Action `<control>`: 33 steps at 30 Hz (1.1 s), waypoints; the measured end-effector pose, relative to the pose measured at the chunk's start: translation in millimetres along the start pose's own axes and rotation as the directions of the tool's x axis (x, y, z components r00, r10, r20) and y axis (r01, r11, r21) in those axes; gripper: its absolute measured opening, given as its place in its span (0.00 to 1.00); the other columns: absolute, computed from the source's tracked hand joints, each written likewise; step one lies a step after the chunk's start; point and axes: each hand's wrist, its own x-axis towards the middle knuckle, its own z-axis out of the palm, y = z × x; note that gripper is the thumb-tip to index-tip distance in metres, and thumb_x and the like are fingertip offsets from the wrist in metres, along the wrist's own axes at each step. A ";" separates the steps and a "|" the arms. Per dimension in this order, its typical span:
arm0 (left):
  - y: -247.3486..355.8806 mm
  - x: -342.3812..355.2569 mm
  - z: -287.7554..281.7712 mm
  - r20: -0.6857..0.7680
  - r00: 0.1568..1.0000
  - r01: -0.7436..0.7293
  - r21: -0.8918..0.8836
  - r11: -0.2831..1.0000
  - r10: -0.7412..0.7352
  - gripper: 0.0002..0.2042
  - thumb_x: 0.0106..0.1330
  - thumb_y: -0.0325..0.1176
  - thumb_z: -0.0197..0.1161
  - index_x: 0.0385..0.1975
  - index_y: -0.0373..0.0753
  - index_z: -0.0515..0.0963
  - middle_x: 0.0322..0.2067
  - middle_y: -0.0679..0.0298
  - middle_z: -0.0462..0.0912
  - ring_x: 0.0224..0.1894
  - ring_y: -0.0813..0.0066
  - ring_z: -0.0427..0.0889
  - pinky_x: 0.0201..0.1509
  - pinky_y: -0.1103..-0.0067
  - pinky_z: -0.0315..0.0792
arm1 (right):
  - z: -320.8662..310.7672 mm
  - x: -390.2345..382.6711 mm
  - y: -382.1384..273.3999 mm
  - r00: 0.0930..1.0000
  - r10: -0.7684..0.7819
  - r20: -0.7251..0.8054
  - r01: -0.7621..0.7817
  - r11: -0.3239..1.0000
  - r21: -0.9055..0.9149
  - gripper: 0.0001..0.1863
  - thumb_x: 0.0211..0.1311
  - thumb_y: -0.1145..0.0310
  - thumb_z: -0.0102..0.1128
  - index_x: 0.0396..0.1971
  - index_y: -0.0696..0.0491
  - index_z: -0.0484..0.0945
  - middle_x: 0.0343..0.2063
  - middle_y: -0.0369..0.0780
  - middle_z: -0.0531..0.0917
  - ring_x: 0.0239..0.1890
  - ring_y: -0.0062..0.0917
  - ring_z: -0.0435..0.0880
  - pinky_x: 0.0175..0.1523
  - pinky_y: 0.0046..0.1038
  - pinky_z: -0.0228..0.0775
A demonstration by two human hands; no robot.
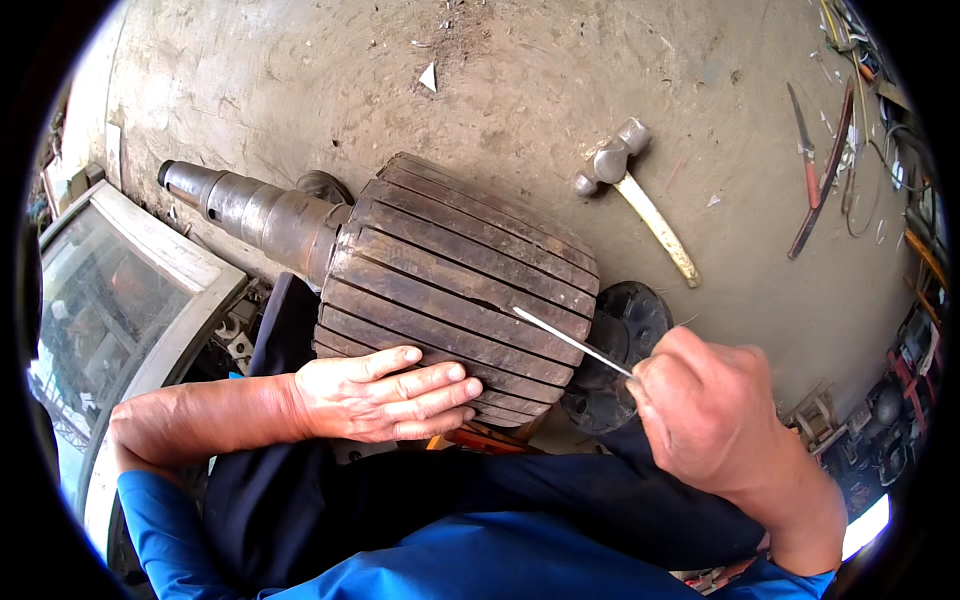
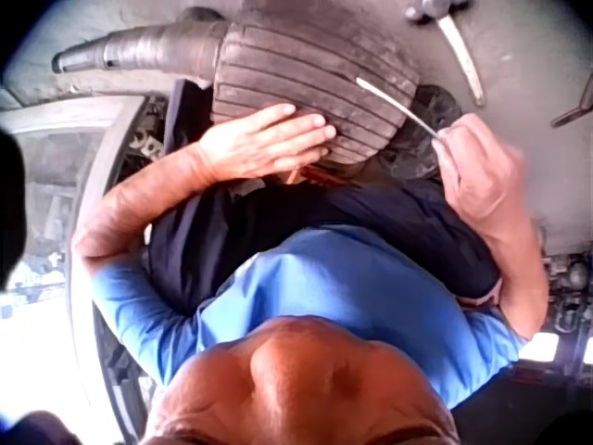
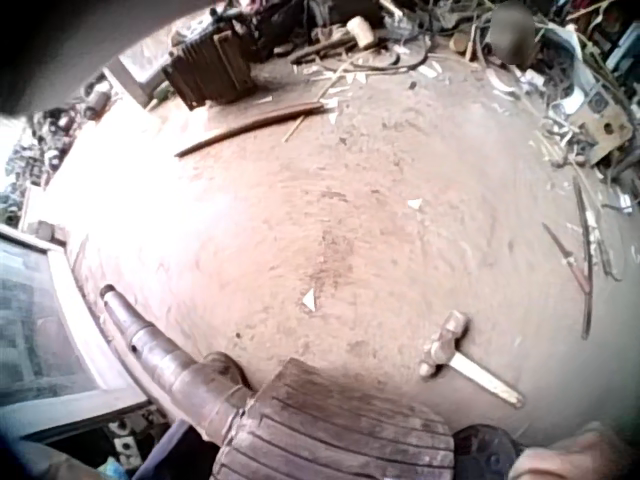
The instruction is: The person uses a hammer and a flat metal tool to tap and pry at the laminated stator core of a motor. They rotate the motor to access different sections, then use the tool to scrape or clean the inner surfaces of the rotor assembly. The person briefly walks away and returns to the workspace.
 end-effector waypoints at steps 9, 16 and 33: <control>3.9 0.0 4.6 -0.043 0.999 0.031 0.023 0.999 -0.030 0.22 0.76 0.53 0.55 0.67 0.60 0.76 0.71 0.76 0.74 0.75 0.74 0.69 0.84 0.59 0.50 | 14.2 -0.1 35.5 0.986 -0.096 0.133 0.092 0.995 0.037 0.07 0.48 0.77 0.63 0.21 0.53 0.72 0.20 0.38 0.68 0.16 0.29 0.74 0.18 0.32 0.63; -0.3 2.6 5.5 -0.045 0.999 0.022 0.022 1.000 -0.021 0.24 0.77 0.48 0.47 0.69 0.52 0.74 0.73 0.73 0.72 0.76 0.75 0.67 0.82 0.63 0.54 | 42.5 67.7 8.6 0.974 -0.222 0.047 0.216 0.969 0.119 0.06 0.59 0.67 0.61 0.27 0.52 0.74 0.22 0.37 0.74 0.17 0.24 0.81 0.20 0.30 0.71; -3.9 2.3 -14.0 0.023 0.999 -0.037 -0.090 0.995 0.039 0.25 0.73 0.42 0.49 0.69 0.45 0.73 0.76 0.58 0.67 0.77 0.61 0.66 0.81 0.59 0.57 | -34.4 -47.7 33.2 0.916 0.325 0.234 -0.283 0.939 -0.198 0.10 0.64 0.68 0.65 0.32 0.56 0.74 0.29 0.46 0.82 0.35 0.49 0.83 0.39 0.48 0.74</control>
